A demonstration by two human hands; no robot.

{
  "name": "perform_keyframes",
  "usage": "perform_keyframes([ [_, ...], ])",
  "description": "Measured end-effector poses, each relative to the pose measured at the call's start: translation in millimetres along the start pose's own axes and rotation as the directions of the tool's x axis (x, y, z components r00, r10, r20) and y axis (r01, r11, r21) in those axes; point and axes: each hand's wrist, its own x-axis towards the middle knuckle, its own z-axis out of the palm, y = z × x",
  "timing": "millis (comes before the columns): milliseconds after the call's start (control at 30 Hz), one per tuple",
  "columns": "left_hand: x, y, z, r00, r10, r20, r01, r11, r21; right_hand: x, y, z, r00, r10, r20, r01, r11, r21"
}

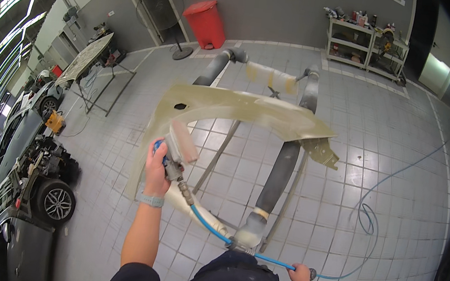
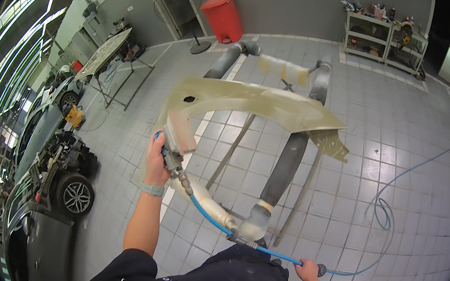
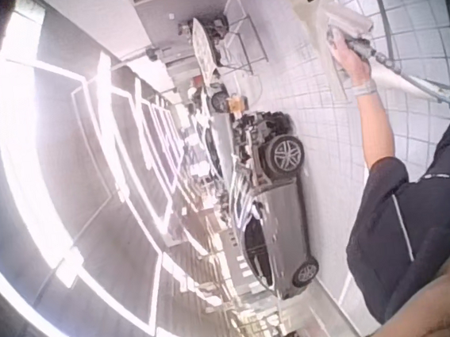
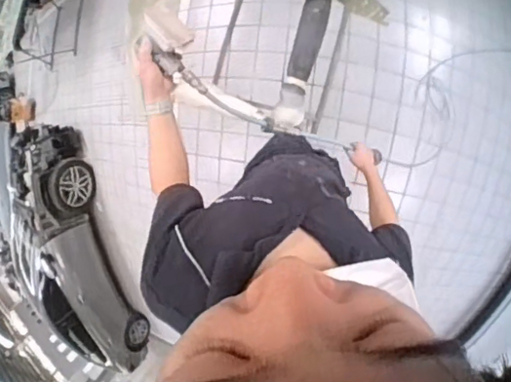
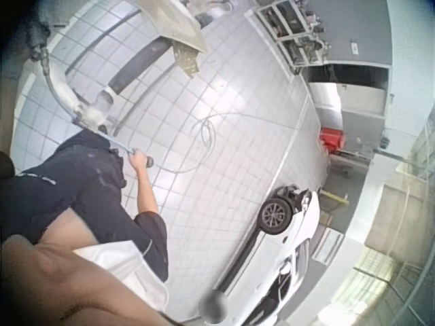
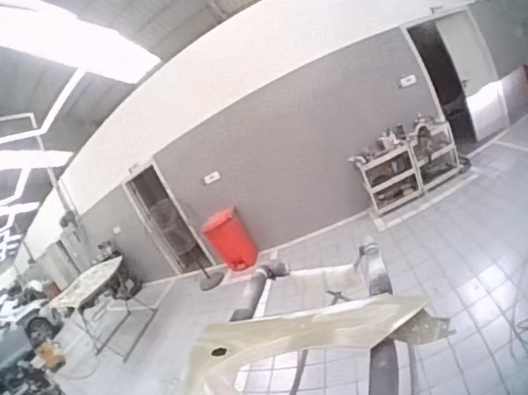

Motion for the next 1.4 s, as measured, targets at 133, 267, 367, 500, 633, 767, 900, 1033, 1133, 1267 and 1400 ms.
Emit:
perform_keyframes([
  [133, 35, -14, 1, 0.991, 0.123, -0.056, -0.090, 0.909, 0.408, 13, -40, -99, 0.952, -0.175, -0.251, 0.166, 0.985, -0.056],
  [267, 71, -54, 19, 0.981, 0.160, 0.108, -0.180, 0.552, 0.814, 59, -127, -195, 0.728, -0.548, -0.411, 0.511, 0.834, -0.207],
  [367, 80, -92, 56, 0.905, 0.246, 0.348, -0.404, 0.237, 0.883, 103, -184, -241, 0.651, -0.607, -0.455, 0.580, 0.785, -0.217],
  [500, 106, -125, 124, 0.862, 0.114, 0.494, -0.505, 0.098, 0.858, 158, -231, -271, 0.682, -0.572, -0.455, 0.569, 0.806, -0.162],
  [633, 142, -157, 177, 0.856, 0.075, 0.512, -0.513, -0.014, 0.859, 221, -232, -300, 0.775, -0.544, -0.322, 0.509, 0.839, -0.191],
  [767, 145, -170, 218, 0.887, 0.024, 0.461, -0.458, -0.081, 0.885, 279, -211, -328, 0.857, -0.503, -0.115, 0.497, 0.864, -0.079],
  [900, 112, -178, 245, 0.871, -0.045, 0.490, -0.491, -0.126, 0.862, 313, -195, -346, 0.786, -0.618, 0.028, 0.618, 0.783, -0.078],
  [1033, 114, -181, 251, 0.932, 0.045, 0.360, -0.353, -0.111, 0.929, 321, -192, -351, 0.740, -0.664, 0.112, 0.670, 0.742, -0.025],
  [1133, 111, -184, 261, 0.956, 0.099, 0.275, -0.261, -0.137, 0.956, 324, -190, -357, 0.741, -0.646, 0.183, 0.659, 0.752, -0.012],
  [1267, 76, -196, 290, 0.914, -0.021, 0.405, -0.404, -0.138, 0.904, 328, -185, -367, 0.716, -0.653, 0.248, 0.673, 0.739, 0.003],
  [1400, 90, -197, 288, 0.934, 0.055, 0.353, -0.349, -0.066, 0.935, 330, -179, -375, 0.681, -0.692, 0.239, 0.716, 0.697, -0.021],
])
